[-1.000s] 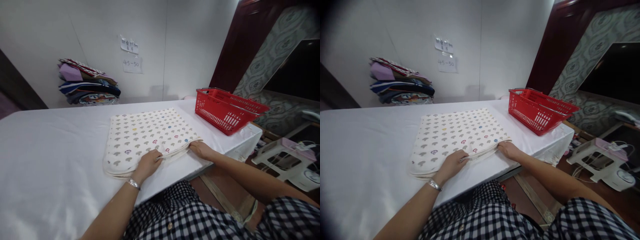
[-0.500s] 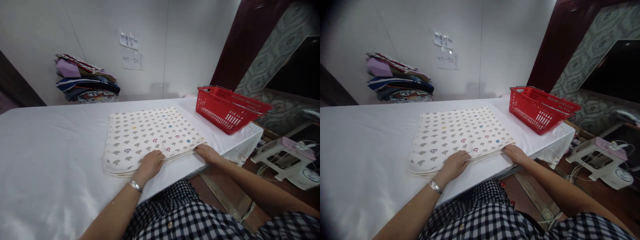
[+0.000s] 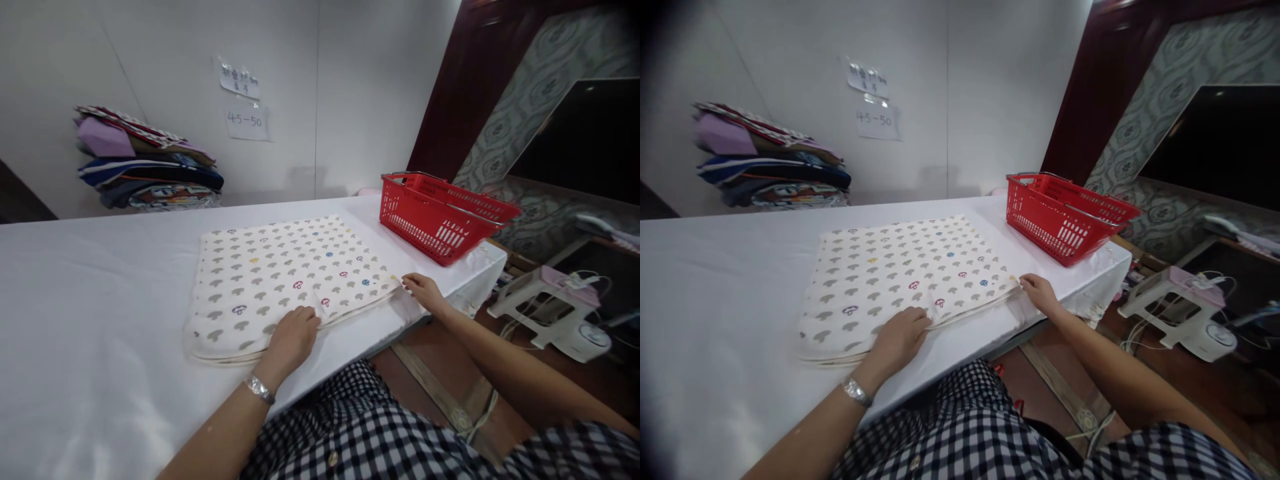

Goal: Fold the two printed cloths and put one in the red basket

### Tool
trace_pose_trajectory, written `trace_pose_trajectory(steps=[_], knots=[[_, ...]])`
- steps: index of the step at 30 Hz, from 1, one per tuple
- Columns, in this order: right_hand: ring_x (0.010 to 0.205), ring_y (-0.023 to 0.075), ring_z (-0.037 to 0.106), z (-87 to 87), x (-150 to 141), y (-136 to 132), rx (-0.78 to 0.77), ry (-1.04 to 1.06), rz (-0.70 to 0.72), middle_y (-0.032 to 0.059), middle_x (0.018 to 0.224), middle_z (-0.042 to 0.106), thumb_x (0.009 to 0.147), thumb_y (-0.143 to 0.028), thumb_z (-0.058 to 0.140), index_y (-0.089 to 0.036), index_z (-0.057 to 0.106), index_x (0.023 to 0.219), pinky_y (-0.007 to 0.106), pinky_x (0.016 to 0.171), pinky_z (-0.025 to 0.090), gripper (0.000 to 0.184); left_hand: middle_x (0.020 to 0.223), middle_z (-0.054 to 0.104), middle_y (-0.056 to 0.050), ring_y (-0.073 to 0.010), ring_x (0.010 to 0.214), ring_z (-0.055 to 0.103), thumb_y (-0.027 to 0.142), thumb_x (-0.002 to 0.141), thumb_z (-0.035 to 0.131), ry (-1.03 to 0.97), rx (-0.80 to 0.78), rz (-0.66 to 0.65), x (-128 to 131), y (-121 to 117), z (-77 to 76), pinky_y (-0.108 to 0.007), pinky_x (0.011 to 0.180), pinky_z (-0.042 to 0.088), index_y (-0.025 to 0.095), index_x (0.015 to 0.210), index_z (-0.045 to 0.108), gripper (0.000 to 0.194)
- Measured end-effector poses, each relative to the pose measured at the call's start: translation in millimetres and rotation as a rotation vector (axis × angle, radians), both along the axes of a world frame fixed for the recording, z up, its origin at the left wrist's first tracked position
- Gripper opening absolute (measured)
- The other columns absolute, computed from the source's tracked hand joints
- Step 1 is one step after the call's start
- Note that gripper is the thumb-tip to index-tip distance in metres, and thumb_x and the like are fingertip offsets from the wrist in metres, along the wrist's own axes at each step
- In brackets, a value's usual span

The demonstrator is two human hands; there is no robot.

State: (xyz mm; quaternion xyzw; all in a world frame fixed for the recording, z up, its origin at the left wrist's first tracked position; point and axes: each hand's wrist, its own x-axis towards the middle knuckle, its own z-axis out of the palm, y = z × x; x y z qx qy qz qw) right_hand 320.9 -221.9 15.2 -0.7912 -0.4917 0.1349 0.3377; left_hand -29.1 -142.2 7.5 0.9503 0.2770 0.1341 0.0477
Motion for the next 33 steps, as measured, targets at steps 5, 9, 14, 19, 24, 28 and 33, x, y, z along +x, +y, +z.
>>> trace_pose_trajectory(steps=[5, 9, 14, 19, 24, 28, 33], knots=[[0.048, 0.0099, 0.052, 7.2, 6, 20, -0.306, 0.241, -0.099, 0.0042, 0.063, 0.061, 0.08, -0.044, 0.05, -0.016, 0.054, 0.064, 0.02, 0.043, 0.04, 0.033, 0.084, 0.052, -0.004, -0.0175, 0.081, 0.046, 0.01, 0.08, 0.043, 0.011, -0.005, 0.002, 1, 0, 1.7, -0.031, 0.07, 0.037, 0.018, 0.077, 0.056, 0.016], [0.039, 0.0075, 0.044, 10.7, 10, 30, -0.457, 0.235, -0.035, -0.0012, 0.044, 0.051, 0.076, -0.044, 0.058, -0.016, 0.049, 0.055, 0.019, 0.039, 0.035, 0.036, 0.083, 0.052, -0.005, -0.018, 0.081, 0.047, 0.01, 0.079, 0.045, 0.009, -0.025, 0.006, 1, 1, 2.8, -0.031, 0.07, 0.036, 0.018, 0.074, 0.056, 0.014], [0.04, 0.0064, 0.043, 11.3, 16, 33, -0.459, 0.228, -0.002, -0.0036, 0.045, 0.05, 0.073, -0.038, 0.061, -0.016, 0.049, 0.056, 0.018, 0.039, 0.031, 0.03, 0.082, 0.053, -0.004, -0.0173, 0.078, 0.048, 0.013, 0.08, 0.046, 0.002, -0.04, -0.001, -1, 2, 3.6, -0.03, 0.067, 0.035, 0.019, 0.073, 0.055, 0.012], [0.037, 0.0077, 0.044, 8.6, 16, 29, -0.571, 0.238, -0.015, -0.0021, 0.044, 0.05, 0.071, -0.038, 0.064, -0.015, 0.05, 0.056, 0.02, 0.038, 0.033, 0.031, 0.082, 0.053, -0.003, -0.0163, 0.078, 0.049, 0.015, 0.081, 0.044, 0.007, -0.077, -0.014, -2, 3, 3.7, -0.028, 0.065, 0.036, 0.019, 0.077, 0.056, 0.013], [0.037, 0.0098, 0.045, 11.3, 12, 32, -0.612, 0.186, -0.056, -0.0024, 0.042, 0.048, 0.068, -0.039, 0.068, -0.015, 0.052, 0.061, 0.022, 0.04, 0.037, 0.03, 0.085, 0.054, -0.002, -0.0153, 0.08, 0.05, 0.019, 0.083, 0.043, -0.043, -0.146, -0.005, -3, 5, 1.3, -0.027, 0.067, 0.037, 0.02, 0.083, 0.057, 0.014], [0.039, 0.0101, 0.044, 16.3, 10, 33, -0.618, 0.15, -0.07, -0.0036, 0.039, 0.046, 0.063, -0.033, 0.072, -0.015, 0.054, 0.063, 0.022, 0.039, 0.036, 0.025, 0.086, 0.054, -0.002, -0.0149, 0.081, 0.05, 0.02, 0.083, 0.044, -0.045, -0.199, -0.001, -4, 5, 3.6, -0.027, 0.068, 0.037, 0.021, 0.085, 0.057, 0.013], [0.047, 0.011, 0.05, 20.4, 5, 34, -0.543, 0.196, -0.07, -0.0025, 0.046, 0.05, 0.064, -0.026, 0.069, -0.015, 0.054, 0.062, 0.02, 0.044, 0.041, 0.019, 0.085, 0.054, -0.001, -0.016, 0.082, 0.05, 0.024, 0.079, 0.049, -0.037, -0.202, -0.025, -7, 4, 6.2, -0.027, 0.069, 0.037, 0.021, 0.086, 0.056, 0.01]])
